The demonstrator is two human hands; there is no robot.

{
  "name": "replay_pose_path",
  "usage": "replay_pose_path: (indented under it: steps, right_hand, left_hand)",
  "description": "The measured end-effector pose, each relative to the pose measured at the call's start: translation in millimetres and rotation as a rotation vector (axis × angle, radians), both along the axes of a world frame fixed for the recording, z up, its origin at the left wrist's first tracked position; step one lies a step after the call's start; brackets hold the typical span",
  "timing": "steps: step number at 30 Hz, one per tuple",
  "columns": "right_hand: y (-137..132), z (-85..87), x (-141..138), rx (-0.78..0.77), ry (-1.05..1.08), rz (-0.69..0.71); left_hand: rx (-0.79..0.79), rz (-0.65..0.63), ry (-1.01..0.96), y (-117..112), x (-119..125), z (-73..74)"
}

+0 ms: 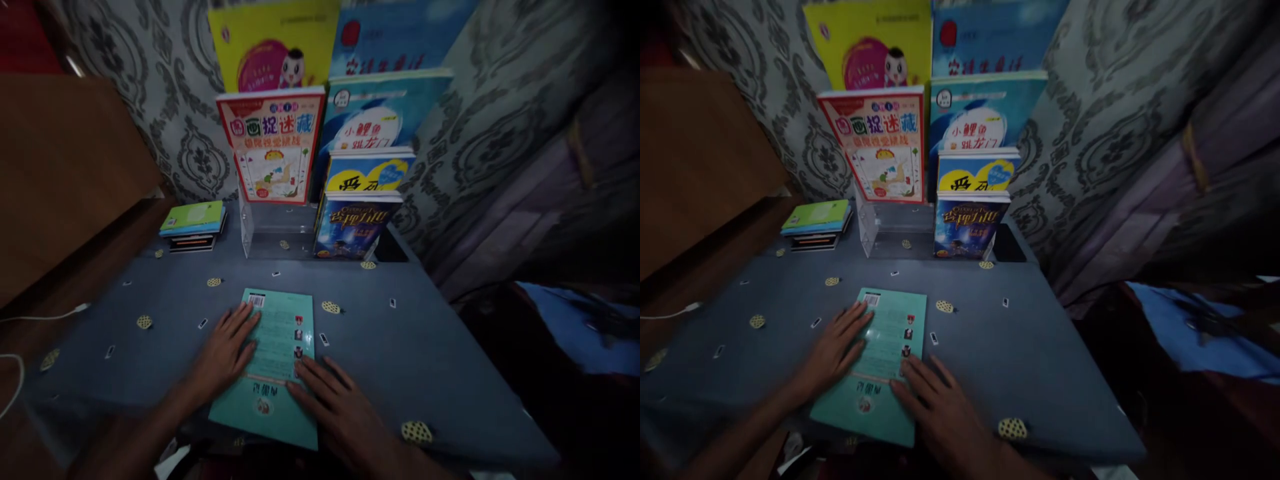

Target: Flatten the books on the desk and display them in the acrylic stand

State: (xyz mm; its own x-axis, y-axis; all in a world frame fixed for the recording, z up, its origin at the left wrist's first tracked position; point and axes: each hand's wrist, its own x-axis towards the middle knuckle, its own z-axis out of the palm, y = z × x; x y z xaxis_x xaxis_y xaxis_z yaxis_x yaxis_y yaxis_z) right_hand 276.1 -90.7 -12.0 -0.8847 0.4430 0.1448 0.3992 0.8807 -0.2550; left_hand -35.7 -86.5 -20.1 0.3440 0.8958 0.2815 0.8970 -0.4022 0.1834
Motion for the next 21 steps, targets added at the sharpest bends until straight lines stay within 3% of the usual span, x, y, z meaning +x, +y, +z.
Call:
replay_pose_path:
  steps: [3, 7, 12, 17, 21]
  right_hand:
    - [-2.2, 1.5, 1.6, 0.065, -0.009, 0.018]
    - [2.1, 16.0, 1.9, 0.047, 0.084, 0.034]
    - [21.0, 50.7, -6.2, -0.153, 0.423, 0.052]
    - [58.5, 90.4, -26.0, -0.347, 0.741, -0.251]
    - [94.8, 95.8, -44.8, -0.458, 0.954, -0.409]
  left_hand:
    - [0.004, 0.013, -0.032, -8.4, 3.2, -2.2]
    - [-0.060, -0.009, -0.154, -17.9, -1.1, 1.5]
    - [-0.294, -0.041, -0.545, -26.3, -17.6, 28.9]
    - [-0.311, 0.089, -1.110, -5.0, -13.0, 52.2]
    - [-0.158, 0.262, -1.399, 32.8, 9.4, 42.2]
